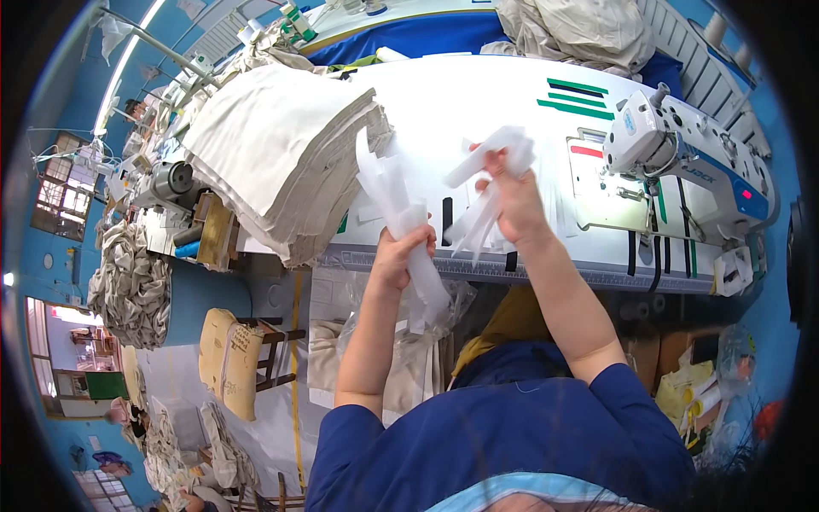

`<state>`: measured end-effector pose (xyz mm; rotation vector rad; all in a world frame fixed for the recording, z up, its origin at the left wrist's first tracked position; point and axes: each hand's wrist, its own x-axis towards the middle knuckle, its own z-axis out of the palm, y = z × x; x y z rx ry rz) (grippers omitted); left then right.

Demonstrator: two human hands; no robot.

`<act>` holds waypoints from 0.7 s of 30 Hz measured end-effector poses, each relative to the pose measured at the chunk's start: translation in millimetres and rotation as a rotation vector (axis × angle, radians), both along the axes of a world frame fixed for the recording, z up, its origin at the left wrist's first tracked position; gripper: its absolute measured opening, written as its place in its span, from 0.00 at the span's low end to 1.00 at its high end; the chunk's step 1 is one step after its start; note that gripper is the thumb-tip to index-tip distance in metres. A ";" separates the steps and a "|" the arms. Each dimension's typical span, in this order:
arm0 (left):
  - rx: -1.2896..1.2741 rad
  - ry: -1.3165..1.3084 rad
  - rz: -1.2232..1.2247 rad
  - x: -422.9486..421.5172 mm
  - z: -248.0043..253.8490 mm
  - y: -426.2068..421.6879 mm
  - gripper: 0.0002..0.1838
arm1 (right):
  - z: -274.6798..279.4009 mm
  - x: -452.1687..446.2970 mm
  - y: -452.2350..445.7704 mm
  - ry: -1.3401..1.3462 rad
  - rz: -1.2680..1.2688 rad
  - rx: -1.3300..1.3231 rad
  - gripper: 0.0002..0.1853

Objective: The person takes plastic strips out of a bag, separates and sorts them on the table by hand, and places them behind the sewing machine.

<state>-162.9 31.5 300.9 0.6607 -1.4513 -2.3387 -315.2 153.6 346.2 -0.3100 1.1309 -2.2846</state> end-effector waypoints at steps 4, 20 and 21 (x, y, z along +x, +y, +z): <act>0.085 0.037 -0.010 4.6 -1.4 -2.6 0.20 | 7.6 -12.2 14.5 -0.015 0.184 -0.132 0.06; 0.031 0.085 0.016 3.1 17.7 2.8 0.21 | -3.7 16.0 0.2 -0.095 0.284 0.108 0.08; 0.025 0.088 0.029 2.6 18.7 3.2 0.20 | -6.7 16.4 -0.5 -0.072 0.305 0.128 0.07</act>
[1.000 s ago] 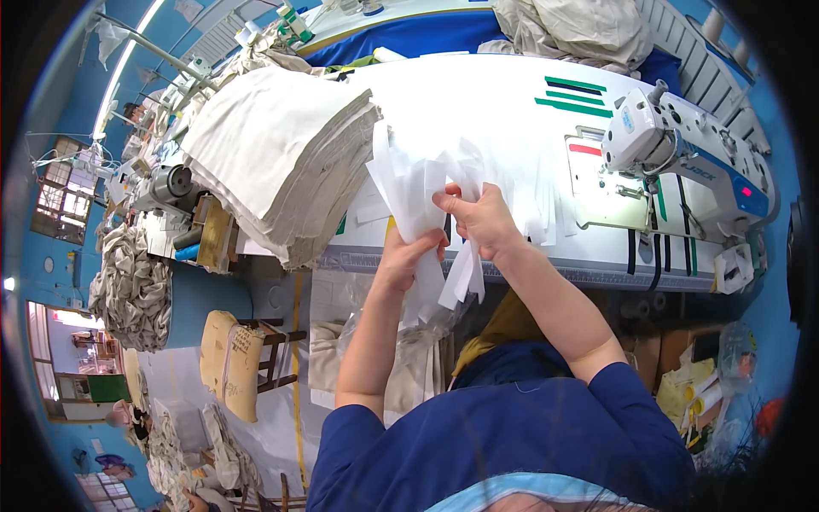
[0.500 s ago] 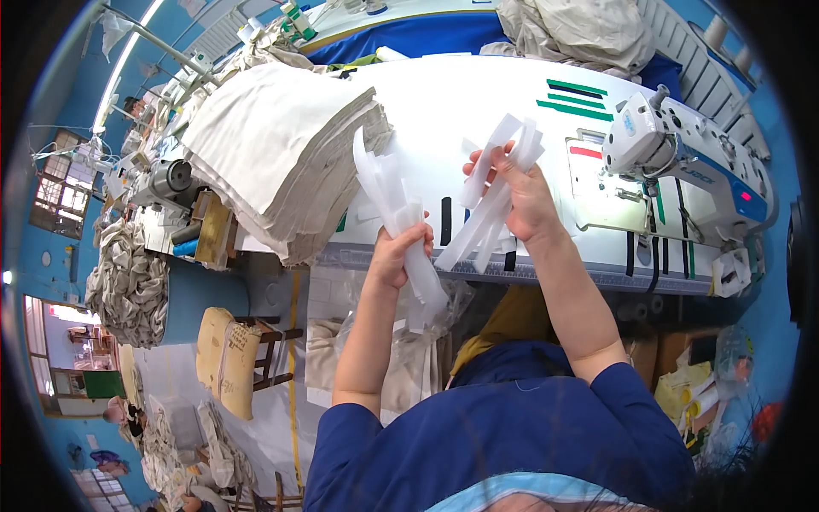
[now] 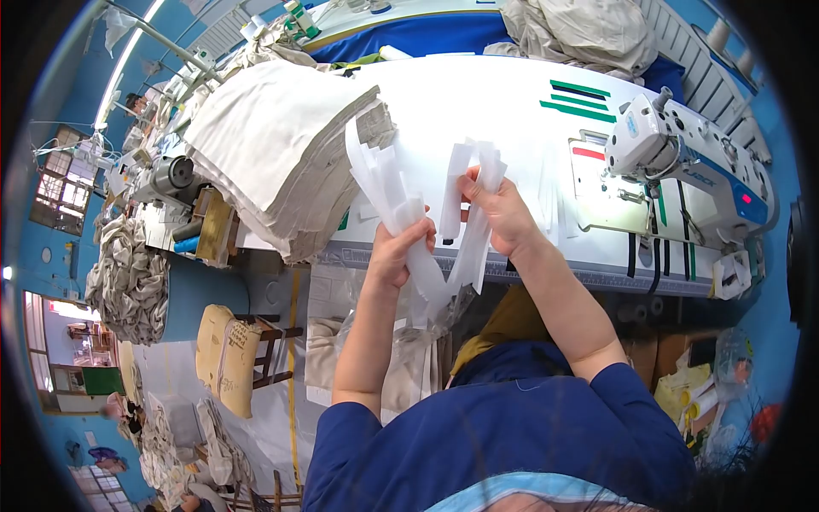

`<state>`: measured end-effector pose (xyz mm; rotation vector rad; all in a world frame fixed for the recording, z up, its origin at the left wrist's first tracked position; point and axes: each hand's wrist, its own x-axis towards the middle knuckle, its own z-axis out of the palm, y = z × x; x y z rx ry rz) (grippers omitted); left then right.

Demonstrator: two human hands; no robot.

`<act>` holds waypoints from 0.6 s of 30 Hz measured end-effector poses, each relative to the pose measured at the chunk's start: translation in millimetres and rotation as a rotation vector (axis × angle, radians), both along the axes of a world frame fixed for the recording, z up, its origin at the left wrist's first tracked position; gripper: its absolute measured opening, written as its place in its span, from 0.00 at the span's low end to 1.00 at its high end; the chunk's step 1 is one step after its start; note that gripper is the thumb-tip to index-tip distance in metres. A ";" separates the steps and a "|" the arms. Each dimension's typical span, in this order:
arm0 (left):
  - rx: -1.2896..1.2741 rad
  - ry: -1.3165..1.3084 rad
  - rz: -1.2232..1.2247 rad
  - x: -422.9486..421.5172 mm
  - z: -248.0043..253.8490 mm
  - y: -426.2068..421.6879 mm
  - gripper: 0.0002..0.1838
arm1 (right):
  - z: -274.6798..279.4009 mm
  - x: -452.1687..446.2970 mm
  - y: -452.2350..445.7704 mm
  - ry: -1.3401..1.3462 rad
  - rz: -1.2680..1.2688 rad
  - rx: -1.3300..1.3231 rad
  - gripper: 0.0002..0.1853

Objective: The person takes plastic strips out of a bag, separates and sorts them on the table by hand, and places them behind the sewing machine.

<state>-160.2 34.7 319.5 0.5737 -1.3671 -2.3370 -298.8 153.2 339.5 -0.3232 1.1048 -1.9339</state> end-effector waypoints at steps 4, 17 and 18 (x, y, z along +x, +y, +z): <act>-0.068 0.057 0.061 -5.7 9.0 1.5 0.19 | -5.2 6.8 -1.3 0.084 0.058 0.049 0.06; 0.040 0.055 0.124 -10.4 15.2 -3.2 0.13 | 2.8 36.0 0.1 0.448 0.026 -0.067 0.15; 0.058 0.064 0.106 -10.1 13.7 -4.3 0.14 | 3.2 35.6 0.2 0.515 0.033 -0.054 0.14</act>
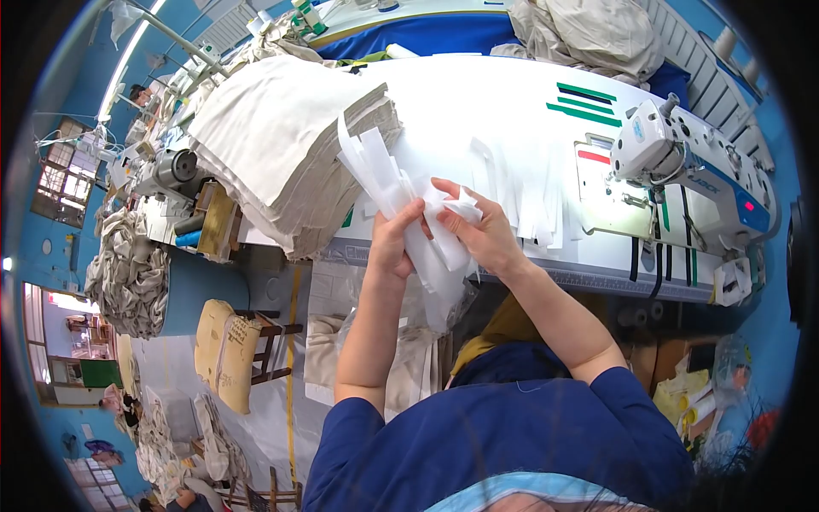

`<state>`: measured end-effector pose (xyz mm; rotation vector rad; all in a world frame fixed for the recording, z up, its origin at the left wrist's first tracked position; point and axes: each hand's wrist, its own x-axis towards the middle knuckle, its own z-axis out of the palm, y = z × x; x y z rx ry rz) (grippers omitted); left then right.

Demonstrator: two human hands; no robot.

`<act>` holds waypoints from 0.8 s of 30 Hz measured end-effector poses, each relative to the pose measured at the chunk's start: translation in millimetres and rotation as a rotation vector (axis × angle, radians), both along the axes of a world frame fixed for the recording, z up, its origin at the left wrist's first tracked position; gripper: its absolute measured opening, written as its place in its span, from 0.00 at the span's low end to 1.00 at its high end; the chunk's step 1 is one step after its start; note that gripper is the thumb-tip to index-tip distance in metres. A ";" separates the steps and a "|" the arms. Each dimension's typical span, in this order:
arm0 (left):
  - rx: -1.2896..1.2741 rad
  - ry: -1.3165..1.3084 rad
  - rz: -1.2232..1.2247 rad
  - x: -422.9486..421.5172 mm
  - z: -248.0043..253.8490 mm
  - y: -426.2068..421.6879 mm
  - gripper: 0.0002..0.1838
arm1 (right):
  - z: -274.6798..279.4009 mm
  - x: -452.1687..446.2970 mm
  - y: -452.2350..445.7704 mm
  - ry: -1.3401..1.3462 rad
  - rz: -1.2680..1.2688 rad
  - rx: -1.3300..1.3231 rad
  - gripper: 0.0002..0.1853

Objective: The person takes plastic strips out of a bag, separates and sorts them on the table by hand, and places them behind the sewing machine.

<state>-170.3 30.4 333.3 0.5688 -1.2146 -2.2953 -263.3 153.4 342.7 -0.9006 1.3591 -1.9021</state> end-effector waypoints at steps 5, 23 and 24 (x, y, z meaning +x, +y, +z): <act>0.008 0.007 0.033 -0.6 -5.3 -0.4 0.15 | -5.7 -2.4 3.1 -0.001 0.048 0.192 0.09; -0.249 -0.294 -0.110 24.1 -7.3 6.4 0.09 | 34.6 -19.3 -12.9 -0.034 -0.075 0.047 0.14; -0.264 -0.291 -0.128 23.7 -9.4 7.9 0.08 | 30.0 -21.0 -16.4 -0.047 -0.077 0.051 0.12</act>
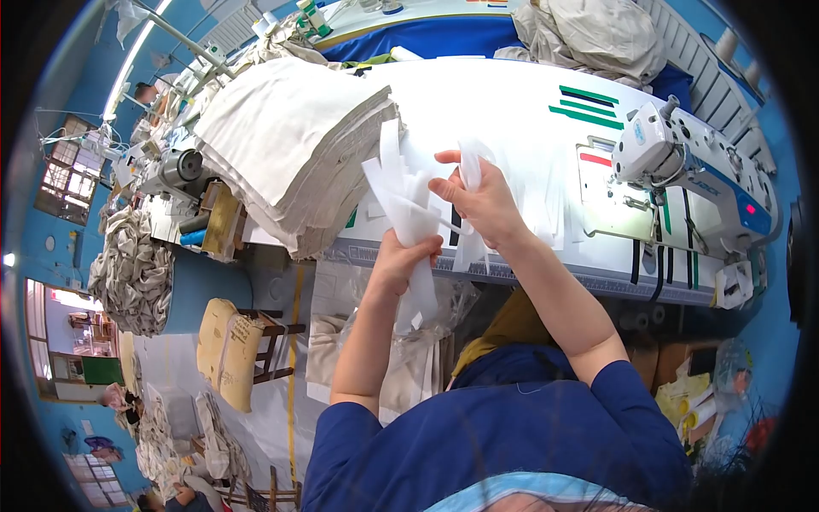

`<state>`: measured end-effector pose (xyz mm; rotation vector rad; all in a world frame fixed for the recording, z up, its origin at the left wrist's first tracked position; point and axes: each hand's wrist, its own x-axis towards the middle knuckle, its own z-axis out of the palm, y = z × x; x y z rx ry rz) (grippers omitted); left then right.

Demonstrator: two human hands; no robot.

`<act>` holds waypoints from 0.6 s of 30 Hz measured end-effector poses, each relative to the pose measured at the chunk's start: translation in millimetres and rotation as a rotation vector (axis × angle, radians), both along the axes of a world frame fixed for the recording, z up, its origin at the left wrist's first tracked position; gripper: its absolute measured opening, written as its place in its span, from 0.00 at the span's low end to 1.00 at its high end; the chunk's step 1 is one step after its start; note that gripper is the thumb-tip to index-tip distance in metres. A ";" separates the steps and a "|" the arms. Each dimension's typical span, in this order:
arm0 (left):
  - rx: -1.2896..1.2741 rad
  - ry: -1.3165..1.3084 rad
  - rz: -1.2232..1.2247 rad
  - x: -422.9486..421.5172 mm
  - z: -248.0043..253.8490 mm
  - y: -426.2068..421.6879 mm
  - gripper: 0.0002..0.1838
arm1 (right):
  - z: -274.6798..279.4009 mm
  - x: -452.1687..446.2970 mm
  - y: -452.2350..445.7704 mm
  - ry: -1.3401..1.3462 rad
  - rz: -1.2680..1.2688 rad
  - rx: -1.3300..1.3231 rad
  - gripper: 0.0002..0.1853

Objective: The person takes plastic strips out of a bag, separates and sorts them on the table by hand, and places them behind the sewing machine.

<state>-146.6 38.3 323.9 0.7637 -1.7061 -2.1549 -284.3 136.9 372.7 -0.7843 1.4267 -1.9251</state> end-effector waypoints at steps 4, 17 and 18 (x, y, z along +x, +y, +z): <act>0.004 0.004 -0.022 -0.1 -7.0 0.8 0.07 | -13.2 -1.3 -5.1 -0.030 -0.056 -0.029 0.09; -0.116 -0.099 0.026 8.6 -24.9 -13.0 0.08 | 17.9 -41.1 35.4 -0.311 -0.003 -0.341 0.10; -0.182 -0.112 0.039 8.0 -23.5 -9.8 0.08 | 16.2 -40.5 37.8 -0.331 0.141 -0.220 0.11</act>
